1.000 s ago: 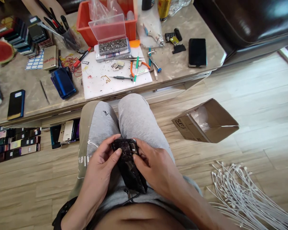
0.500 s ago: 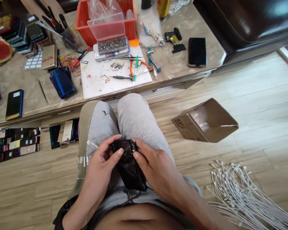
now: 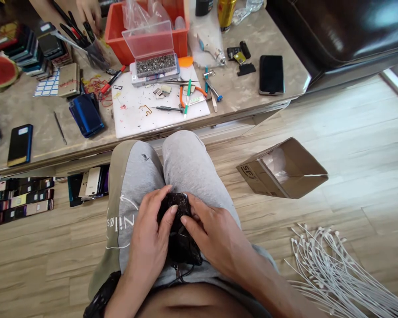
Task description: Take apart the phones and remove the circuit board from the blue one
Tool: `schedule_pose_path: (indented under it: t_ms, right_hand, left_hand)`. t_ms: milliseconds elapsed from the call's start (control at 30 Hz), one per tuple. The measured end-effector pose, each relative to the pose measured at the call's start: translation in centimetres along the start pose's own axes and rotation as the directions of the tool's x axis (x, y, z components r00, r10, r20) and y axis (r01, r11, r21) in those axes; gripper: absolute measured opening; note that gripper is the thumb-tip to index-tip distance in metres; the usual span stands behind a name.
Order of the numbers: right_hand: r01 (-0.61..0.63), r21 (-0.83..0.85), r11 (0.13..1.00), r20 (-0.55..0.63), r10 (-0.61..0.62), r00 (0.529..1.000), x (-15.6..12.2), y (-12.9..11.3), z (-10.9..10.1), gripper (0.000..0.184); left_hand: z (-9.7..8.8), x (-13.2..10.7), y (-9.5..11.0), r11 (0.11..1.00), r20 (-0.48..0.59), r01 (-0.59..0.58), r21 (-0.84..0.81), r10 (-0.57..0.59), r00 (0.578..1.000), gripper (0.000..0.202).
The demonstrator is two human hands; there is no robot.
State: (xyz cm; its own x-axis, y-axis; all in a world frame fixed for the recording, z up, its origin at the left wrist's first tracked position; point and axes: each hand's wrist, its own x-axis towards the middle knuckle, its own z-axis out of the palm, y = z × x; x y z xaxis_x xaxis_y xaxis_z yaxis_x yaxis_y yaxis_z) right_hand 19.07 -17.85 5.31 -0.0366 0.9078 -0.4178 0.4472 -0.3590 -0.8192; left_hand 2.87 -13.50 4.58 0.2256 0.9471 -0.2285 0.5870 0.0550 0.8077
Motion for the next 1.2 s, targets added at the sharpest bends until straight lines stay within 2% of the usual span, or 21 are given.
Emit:
schedule_pose_path:
  t_ms: [100,200,267,367,467,600,733,867,1033,1200]
  right_hand:
    - [-0.047,0.045,0.998,-0.02,0.048,0.999,0.3,-0.4,-0.1,0.044]
    - [-0.06,0.125,0.99,-0.029,0.065,0.998,0.4,-0.7,-0.3,0.034]
    - [-0.034,0.195,0.98,-0.036,0.042,0.998,0.5,-0.7,-0.3,0.031]
    - [0.033,0.296,0.954,-0.07,-0.013,0.997,0.5,-0.6,-0.1,0.034]
    - [0.064,0.333,0.941,-0.124,-0.024,0.992,0.6,-0.5,0.2,0.037]
    - [0.075,0.344,0.936,-0.214,0.001,0.977,0.7,-0.5,1.2,0.047]
    - [0.062,0.431,0.9,-0.278,0.068,0.958,0.8,-1.0,2.1,0.057]
    - [0.042,0.539,0.842,-0.295,0.141,0.945,1.0,-1.4,1.9,0.055]
    - [0.079,0.505,0.86,-0.267,0.069,0.961,1.4,-1.3,1.3,0.049]
    - [0.061,0.482,0.874,-0.28,0.087,0.956,1.9,-0.9,1.7,0.051]
  left_hand:
    - [-0.1,0.3,-0.1,0.999,-0.018,0.021,-0.033,-0.022,1.0,0.03]
    - [-0.2,0.8,-0.4,0.962,-0.008,0.137,-0.237,-0.143,0.99,0.029]
    - [-0.1,1.1,-0.4,0.879,0.03,0.23,-0.418,-0.239,0.97,0.037]
    - [0.1,1.4,0.0,0.687,0.165,0.361,-0.631,-0.335,0.928,0.044]
    - [0.5,1.6,0.7,0.527,0.278,0.45,-0.721,-0.376,0.884,0.04]
    - [0.9,1.7,1.4,0.417,0.334,0.486,-0.768,-0.388,0.859,0.04]
    - [0.9,1.7,1.7,0.416,0.347,0.463,-0.783,-0.327,0.879,0.045]
    - [0.7,1.9,2.0,0.435,0.339,0.429,-0.791,-0.273,0.9,0.047]
    - [1.1,2.2,2.3,0.476,0.274,0.363,-0.801,-0.248,0.929,0.04]
    - [1.1,2.3,2.3,0.53,0.241,0.323,-0.784,-0.22,0.945,0.036]
